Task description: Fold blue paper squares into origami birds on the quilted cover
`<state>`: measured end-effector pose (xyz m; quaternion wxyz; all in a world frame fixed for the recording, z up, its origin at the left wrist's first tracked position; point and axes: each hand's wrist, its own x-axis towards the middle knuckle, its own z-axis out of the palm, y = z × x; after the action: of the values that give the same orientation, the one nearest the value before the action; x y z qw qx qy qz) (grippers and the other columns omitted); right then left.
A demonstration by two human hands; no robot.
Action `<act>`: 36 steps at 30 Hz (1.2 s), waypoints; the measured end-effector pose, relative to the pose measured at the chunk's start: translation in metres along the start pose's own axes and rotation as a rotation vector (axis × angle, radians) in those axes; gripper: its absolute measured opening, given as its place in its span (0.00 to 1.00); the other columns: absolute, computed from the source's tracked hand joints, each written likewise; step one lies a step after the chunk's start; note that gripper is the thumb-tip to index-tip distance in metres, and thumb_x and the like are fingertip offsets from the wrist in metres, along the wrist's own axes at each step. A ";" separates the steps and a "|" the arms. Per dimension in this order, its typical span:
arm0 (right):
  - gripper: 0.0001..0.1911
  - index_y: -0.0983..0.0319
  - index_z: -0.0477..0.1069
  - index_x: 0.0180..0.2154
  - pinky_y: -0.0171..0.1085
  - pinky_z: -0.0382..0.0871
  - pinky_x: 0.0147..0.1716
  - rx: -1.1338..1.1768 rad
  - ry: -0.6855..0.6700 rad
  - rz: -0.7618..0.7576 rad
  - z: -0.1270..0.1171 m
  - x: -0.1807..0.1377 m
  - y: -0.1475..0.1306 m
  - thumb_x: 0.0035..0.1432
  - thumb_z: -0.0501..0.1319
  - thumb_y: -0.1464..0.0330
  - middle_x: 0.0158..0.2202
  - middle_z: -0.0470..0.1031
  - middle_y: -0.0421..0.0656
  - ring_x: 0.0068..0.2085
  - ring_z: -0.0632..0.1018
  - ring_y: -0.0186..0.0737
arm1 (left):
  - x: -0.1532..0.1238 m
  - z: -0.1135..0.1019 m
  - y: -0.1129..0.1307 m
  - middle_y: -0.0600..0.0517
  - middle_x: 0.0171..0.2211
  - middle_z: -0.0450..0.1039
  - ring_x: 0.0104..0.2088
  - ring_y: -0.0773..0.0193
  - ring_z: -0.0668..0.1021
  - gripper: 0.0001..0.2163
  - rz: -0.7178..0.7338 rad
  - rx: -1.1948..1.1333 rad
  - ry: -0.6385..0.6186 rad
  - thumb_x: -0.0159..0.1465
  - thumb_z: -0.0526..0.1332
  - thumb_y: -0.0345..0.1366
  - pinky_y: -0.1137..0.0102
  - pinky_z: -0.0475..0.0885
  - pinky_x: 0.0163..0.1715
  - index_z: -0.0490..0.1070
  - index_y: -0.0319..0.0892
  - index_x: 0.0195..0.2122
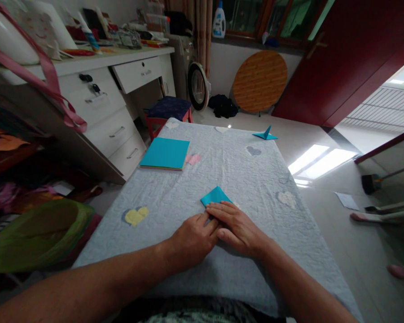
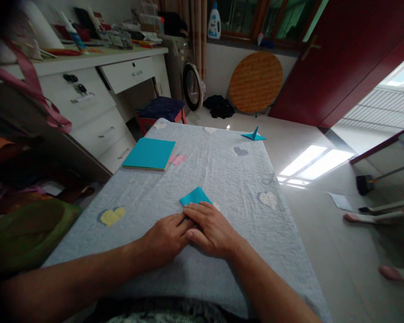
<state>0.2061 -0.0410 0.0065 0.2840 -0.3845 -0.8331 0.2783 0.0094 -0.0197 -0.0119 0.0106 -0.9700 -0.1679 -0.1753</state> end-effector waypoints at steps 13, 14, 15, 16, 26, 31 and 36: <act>0.32 0.63 0.54 0.68 0.53 0.46 0.68 -0.407 -0.158 0.300 0.000 0.013 0.009 0.71 0.46 0.54 0.71 0.51 0.49 0.71 0.53 0.48 | 0.001 -0.008 -0.001 0.42 0.43 0.78 0.46 0.50 0.79 0.10 -0.017 -0.010 -0.070 0.64 0.58 0.27 0.61 0.78 0.44 0.72 0.35 0.47; 0.32 0.63 0.54 0.68 0.53 0.46 0.68 -0.439 -0.155 0.324 -0.001 0.013 0.010 0.71 0.45 0.54 0.71 0.51 0.49 0.71 0.53 0.47 | 0.001 -0.008 -0.001 0.42 0.44 0.78 0.46 0.52 0.79 0.11 -0.040 -0.029 -0.074 0.65 0.57 0.27 0.62 0.78 0.45 0.72 0.35 0.48; 0.32 0.63 0.53 0.69 0.53 0.45 0.69 -0.468 -0.151 0.348 -0.001 0.013 0.011 0.71 0.45 0.54 0.71 0.50 0.48 0.71 0.53 0.47 | 0.001 -0.009 -0.002 0.42 0.46 0.77 0.46 0.54 0.79 0.12 -0.070 -0.040 -0.076 0.66 0.57 0.28 0.63 0.78 0.45 0.71 0.35 0.49; 0.31 0.63 0.52 0.69 0.53 0.45 0.69 -0.495 -0.145 0.373 -0.001 0.012 0.012 0.71 0.45 0.55 0.71 0.50 0.48 0.71 0.53 0.47 | 0.001 -0.009 -0.002 0.42 0.46 0.77 0.45 0.55 0.80 0.11 -0.106 -0.042 -0.076 0.67 0.56 0.29 0.63 0.78 0.45 0.71 0.35 0.50; 0.32 0.63 0.51 0.70 0.58 0.41 0.68 -0.607 -0.060 0.536 0.001 0.007 0.018 0.68 0.48 0.61 0.72 0.49 0.47 0.71 0.51 0.52 | 0.000 -0.010 -0.007 0.31 0.56 0.71 0.56 0.41 0.74 0.22 -0.333 0.109 -0.130 0.63 0.66 0.44 0.49 0.67 0.57 0.72 0.36 0.54; 0.36 0.64 0.51 0.69 0.60 0.40 0.67 -0.614 -0.027 0.554 0.003 0.007 0.019 0.66 0.50 0.53 0.72 0.48 0.48 0.72 0.49 0.55 | -0.002 -0.010 -0.005 0.33 0.60 0.68 0.59 0.39 0.71 0.28 -0.307 0.071 -0.200 0.61 0.67 0.49 0.47 0.64 0.58 0.69 0.44 0.60; 0.33 0.61 0.50 0.70 0.62 0.40 0.66 -0.601 -0.032 0.596 0.001 0.006 0.021 0.67 0.49 0.58 0.72 0.48 0.44 0.72 0.49 0.55 | -0.002 -0.014 -0.008 0.33 0.60 0.68 0.60 0.39 0.71 0.29 -0.296 0.075 -0.259 0.61 0.66 0.51 0.47 0.64 0.58 0.67 0.48 0.62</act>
<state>0.2120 -0.0247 -0.0066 0.0534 -0.6699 -0.7339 0.0991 0.0003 -0.0140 0.0004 -0.0007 -0.9482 -0.3148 -0.0425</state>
